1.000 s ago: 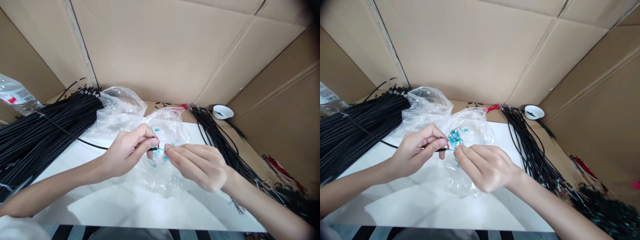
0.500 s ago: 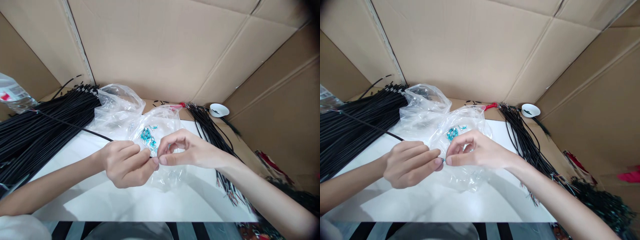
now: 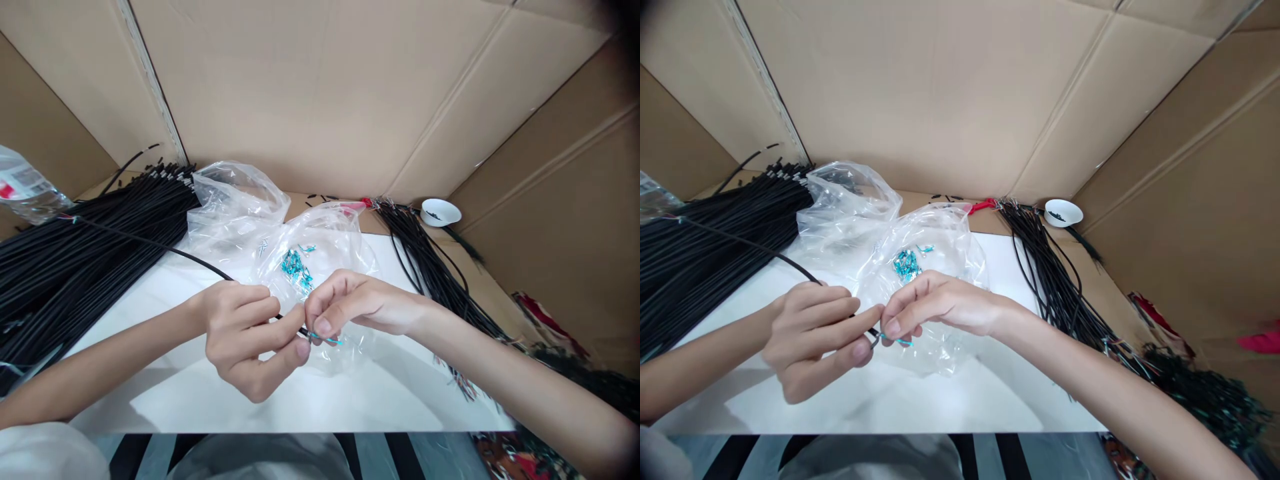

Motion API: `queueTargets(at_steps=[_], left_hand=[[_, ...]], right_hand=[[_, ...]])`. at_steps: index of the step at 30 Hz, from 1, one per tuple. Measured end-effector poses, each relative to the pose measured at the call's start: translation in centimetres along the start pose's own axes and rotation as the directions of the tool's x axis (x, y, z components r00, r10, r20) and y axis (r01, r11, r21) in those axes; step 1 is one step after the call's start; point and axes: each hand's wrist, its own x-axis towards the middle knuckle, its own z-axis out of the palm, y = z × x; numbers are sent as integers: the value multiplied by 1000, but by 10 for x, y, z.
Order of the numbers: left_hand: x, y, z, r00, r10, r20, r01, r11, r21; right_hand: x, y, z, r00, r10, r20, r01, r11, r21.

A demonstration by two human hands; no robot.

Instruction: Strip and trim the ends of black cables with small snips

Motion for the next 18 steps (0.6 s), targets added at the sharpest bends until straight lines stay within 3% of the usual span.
queueTargets(at_steps=[1, 3, 4, 10, 14, 16, 18], left_hand=[[2, -3, -1, 996, 93, 8, -93, 996, 14], [8, -11, -3, 945, 326, 0, -325, 944, 58], [10, -15, -3, 932, 362, 11, -362, 930, 59], [7, -22, -1, 971, 227, 80, -221, 972, -74], [4, -18, 1, 975, 219, 49, -213, 972, -98], [5, -16, 2, 956, 292, -15, -293, 955, -51], [5, -15, 3, 937, 342, -73, -343, 939, -4]], right_hand=[[0, 3, 0, 1000, -1, -2, 1, 999, 34], [0, 7, -1, 1000, -15, -8, 15, 997, 73], [-1, 9, -2, 1000, -24, -12, 25, 996, 81], [-7, 15, -5, 997, -82, -11, 83, 995, 57], [-11, 10, -3, 987, -158, 24, 160, 977, -142], [-14, 4, 2, 970, -237, 48, 239, 911, -336], [-19, -2, 8, 936, -340, 89, 329, 761, -558]])
